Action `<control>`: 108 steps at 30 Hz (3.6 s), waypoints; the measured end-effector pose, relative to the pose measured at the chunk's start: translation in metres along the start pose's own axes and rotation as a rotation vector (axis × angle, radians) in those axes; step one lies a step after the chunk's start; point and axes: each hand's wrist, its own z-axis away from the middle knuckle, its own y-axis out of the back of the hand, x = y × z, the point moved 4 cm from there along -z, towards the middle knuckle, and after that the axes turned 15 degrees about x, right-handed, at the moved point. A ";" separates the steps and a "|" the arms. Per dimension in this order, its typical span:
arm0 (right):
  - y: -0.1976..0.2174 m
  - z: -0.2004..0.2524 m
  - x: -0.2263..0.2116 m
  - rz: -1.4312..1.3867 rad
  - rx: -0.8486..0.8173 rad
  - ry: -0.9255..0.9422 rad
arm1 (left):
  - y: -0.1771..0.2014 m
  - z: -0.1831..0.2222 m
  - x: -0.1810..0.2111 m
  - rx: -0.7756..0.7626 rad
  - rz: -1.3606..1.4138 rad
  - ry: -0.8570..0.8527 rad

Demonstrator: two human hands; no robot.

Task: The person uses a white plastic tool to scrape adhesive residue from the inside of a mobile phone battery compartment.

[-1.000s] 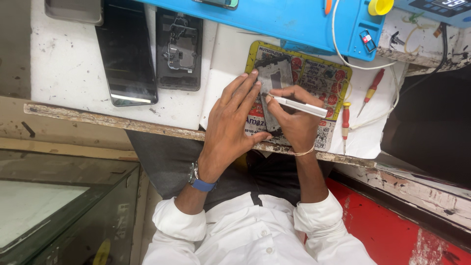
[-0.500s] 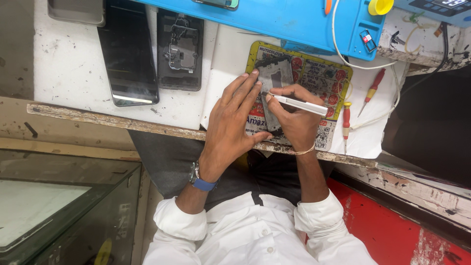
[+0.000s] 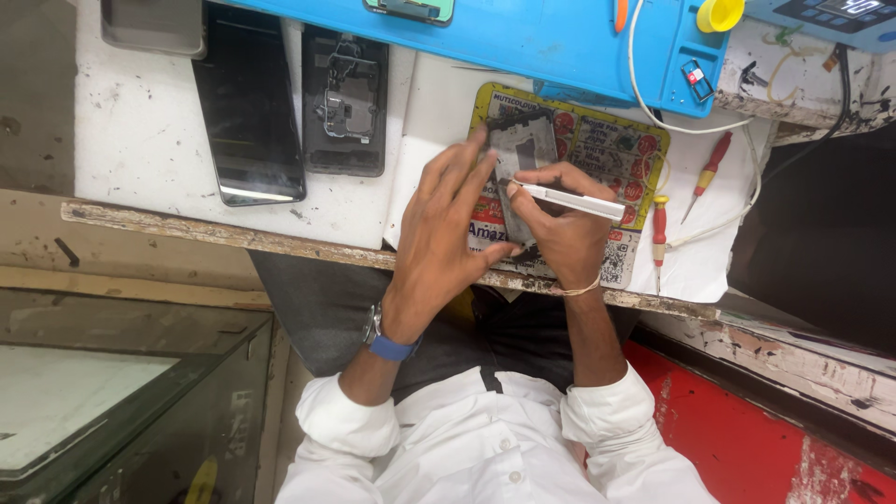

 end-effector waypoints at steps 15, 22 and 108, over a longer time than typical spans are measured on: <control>0.009 -0.001 -0.006 0.021 -0.071 -0.071 | 0.006 -0.006 0.007 0.013 -0.017 -0.057; 0.011 -0.001 -0.022 0.034 -0.097 -0.104 | 0.012 -0.003 0.013 0.053 0.007 -0.031; 0.002 -0.001 0.005 0.041 -0.048 -0.021 | -0.013 -0.006 -0.014 0.000 -0.013 0.021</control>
